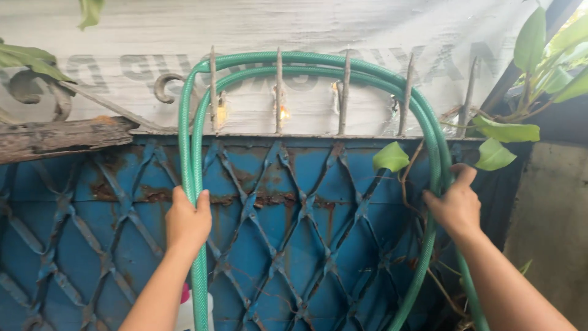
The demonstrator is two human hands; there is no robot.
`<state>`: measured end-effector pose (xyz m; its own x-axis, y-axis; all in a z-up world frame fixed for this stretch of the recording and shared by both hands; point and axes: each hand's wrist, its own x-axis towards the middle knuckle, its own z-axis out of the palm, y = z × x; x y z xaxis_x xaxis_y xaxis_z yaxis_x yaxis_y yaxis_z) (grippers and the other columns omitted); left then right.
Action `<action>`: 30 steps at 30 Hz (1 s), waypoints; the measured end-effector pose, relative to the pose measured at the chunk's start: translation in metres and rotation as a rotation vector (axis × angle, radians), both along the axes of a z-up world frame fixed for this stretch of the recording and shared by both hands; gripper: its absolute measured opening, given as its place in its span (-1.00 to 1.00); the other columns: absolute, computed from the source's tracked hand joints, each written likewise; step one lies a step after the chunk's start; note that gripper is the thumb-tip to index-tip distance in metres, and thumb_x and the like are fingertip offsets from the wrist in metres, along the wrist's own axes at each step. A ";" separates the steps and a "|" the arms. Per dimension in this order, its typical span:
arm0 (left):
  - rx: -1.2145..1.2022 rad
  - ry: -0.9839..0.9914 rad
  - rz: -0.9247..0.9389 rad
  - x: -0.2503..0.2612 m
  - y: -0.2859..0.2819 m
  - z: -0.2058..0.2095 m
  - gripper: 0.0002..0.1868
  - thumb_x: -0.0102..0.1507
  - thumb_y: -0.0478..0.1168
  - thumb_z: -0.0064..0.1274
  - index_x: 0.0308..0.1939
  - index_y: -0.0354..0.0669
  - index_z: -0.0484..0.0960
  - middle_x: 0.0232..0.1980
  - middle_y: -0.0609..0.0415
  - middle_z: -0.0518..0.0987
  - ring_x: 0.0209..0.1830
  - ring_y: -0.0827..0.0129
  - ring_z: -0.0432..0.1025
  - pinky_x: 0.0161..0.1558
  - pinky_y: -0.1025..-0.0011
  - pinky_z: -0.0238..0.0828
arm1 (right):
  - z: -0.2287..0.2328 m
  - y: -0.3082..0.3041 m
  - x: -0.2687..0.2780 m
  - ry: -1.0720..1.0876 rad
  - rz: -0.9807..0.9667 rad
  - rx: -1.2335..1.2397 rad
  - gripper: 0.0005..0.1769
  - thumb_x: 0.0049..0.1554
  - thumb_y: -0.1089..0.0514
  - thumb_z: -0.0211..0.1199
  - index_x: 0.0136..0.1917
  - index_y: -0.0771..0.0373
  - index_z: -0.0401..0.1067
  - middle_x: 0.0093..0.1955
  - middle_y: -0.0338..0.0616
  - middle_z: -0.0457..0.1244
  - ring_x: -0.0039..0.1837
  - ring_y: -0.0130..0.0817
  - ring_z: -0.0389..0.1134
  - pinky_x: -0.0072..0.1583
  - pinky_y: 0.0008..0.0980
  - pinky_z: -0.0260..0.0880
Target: Uncoiling a garden hose and connecting it to another hose or nozzle
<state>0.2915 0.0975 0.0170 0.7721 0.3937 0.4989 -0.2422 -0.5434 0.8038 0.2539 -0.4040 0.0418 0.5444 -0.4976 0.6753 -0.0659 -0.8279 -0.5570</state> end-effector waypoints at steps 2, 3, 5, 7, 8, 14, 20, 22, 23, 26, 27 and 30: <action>-0.029 0.029 -0.010 -0.018 -0.010 0.014 -0.44 0.43 0.07 -0.19 0.33 -0.27 0.24 -0.24 -0.24 0.61 -0.17 -0.22 0.50 -0.20 -0.13 0.37 | 0.005 -0.002 0.001 -0.026 0.011 0.002 -0.28 0.05 0.06 0.26 0.36 0.18 -0.03 0.03 0.38 0.34 0.04 0.59 0.34 0.07 0.29 0.26; -0.058 0.064 -0.014 -0.028 -0.013 0.019 -0.33 0.44 0.07 -0.23 0.50 -0.31 0.13 -0.28 -0.22 0.58 -0.26 -0.14 0.49 -0.30 -0.10 0.37 | 0.006 0.000 0.002 -0.046 0.028 0.006 -0.31 0.05 0.08 0.18 0.36 0.21 -0.04 -0.03 0.36 0.34 -0.03 0.58 0.34 0.02 0.28 0.25; -0.060 0.044 -0.008 -0.030 -0.017 0.028 -0.35 0.44 0.06 -0.22 0.47 -0.31 0.15 -0.19 -0.26 0.58 -0.17 -0.19 0.49 -0.23 -0.13 0.36 | 0.009 -0.003 0.001 -0.044 0.013 0.019 -0.28 0.06 0.05 0.16 0.41 0.20 -0.01 0.03 0.42 0.33 0.04 0.61 0.32 0.09 0.29 0.24; -0.064 0.024 0.001 -0.021 -0.018 0.037 -0.37 0.44 0.06 -0.21 0.44 -0.31 0.17 -0.10 -0.29 0.59 -0.09 -0.25 0.48 -0.17 -0.15 0.36 | 0.016 -0.009 0.002 -0.041 0.001 0.032 -0.25 0.06 0.02 0.15 0.45 0.20 0.01 0.09 0.48 0.32 0.10 0.65 0.31 0.15 0.31 0.24; -0.050 -0.049 0.017 -0.013 -0.018 0.040 -0.46 0.43 0.05 -0.17 0.29 -0.31 0.24 -0.04 -0.34 0.58 -0.03 -0.34 0.45 -0.10 -0.19 0.33 | 0.020 -0.015 0.003 -0.057 -0.024 0.007 -0.26 0.10 -0.02 0.16 0.48 0.20 0.06 0.10 0.50 0.33 0.12 0.64 0.32 0.18 0.33 0.26; -0.029 -0.117 0.020 -0.030 -0.013 0.090 -0.44 0.46 0.01 -0.19 0.38 -0.33 0.18 -0.03 -0.28 0.56 -0.05 -0.22 0.44 -0.16 -0.14 0.33 | 0.076 -0.035 0.000 -0.162 -0.065 -0.067 -0.27 0.25 -0.18 0.18 0.49 0.34 0.21 0.15 0.51 0.33 0.16 0.64 0.30 0.18 0.35 0.25; 0.067 -0.300 0.099 -0.009 0.008 0.116 -0.60 0.44 0.00 -0.06 0.12 -0.27 0.34 -0.11 -0.27 0.59 -0.12 -0.30 0.46 -0.13 -0.14 0.33 | 0.103 -0.050 -0.015 -0.268 -0.077 -0.111 -0.35 0.23 -0.15 0.25 0.33 0.43 0.33 0.06 0.48 0.33 0.07 0.57 0.31 0.09 0.28 0.27; 0.136 -0.359 0.130 -0.018 0.013 0.133 -0.53 0.43 0.00 -0.06 0.20 -0.35 0.32 -0.08 -0.33 0.59 -0.06 -0.38 0.43 -0.10 -0.18 0.29 | 0.117 -0.056 -0.014 -0.316 -0.069 -0.133 -0.39 0.26 -0.11 0.26 0.31 0.45 0.34 0.05 0.48 0.33 0.04 0.53 0.33 0.06 0.26 0.29; 0.102 -0.337 0.074 -0.031 0.008 0.149 -0.58 0.45 -0.01 -0.11 0.17 -0.28 0.32 -0.07 -0.28 0.57 -0.10 -0.29 0.44 -0.15 -0.14 0.31 | 0.135 -0.058 -0.016 -0.325 -0.096 -0.152 -0.41 0.25 -0.11 0.28 0.26 0.47 0.33 0.05 0.45 0.32 0.04 0.47 0.33 0.04 0.24 0.32; 0.110 -0.413 0.073 -0.019 0.016 0.177 -0.61 0.43 0.00 -0.07 0.14 -0.22 0.30 -0.01 -0.28 0.57 -0.06 -0.28 0.47 -0.09 -0.11 0.35 | 0.165 -0.065 -0.029 -0.394 -0.027 -0.234 -0.46 0.30 -0.03 0.36 0.24 0.46 0.28 0.03 0.26 0.26 -0.01 0.19 0.33 -0.08 0.10 0.35; 0.145 -0.530 0.119 -0.002 0.015 0.177 -0.57 0.40 0.01 0.01 0.14 -0.21 0.29 0.03 -0.32 0.60 0.01 -0.35 0.47 0.02 -0.12 0.36 | 0.166 -0.074 -0.037 -0.470 0.062 -0.298 -0.49 0.35 0.05 0.41 0.28 0.42 0.23 0.02 0.12 0.22 -0.06 -0.03 0.33 -0.18 -0.02 0.36; -0.115 -0.447 -0.200 -0.107 -0.013 0.162 -0.77 0.51 -0.12 -0.14 -0.11 -0.01 0.14 -0.40 0.13 0.36 -0.67 0.44 0.32 -0.63 0.40 0.49 | 0.163 -0.160 -0.009 -0.005 0.075 -0.508 -0.79 0.00 0.40 0.30 -0.41 0.36 0.34 -0.45 -0.13 0.07 -0.35 -0.21 0.12 -0.34 -0.10 -0.03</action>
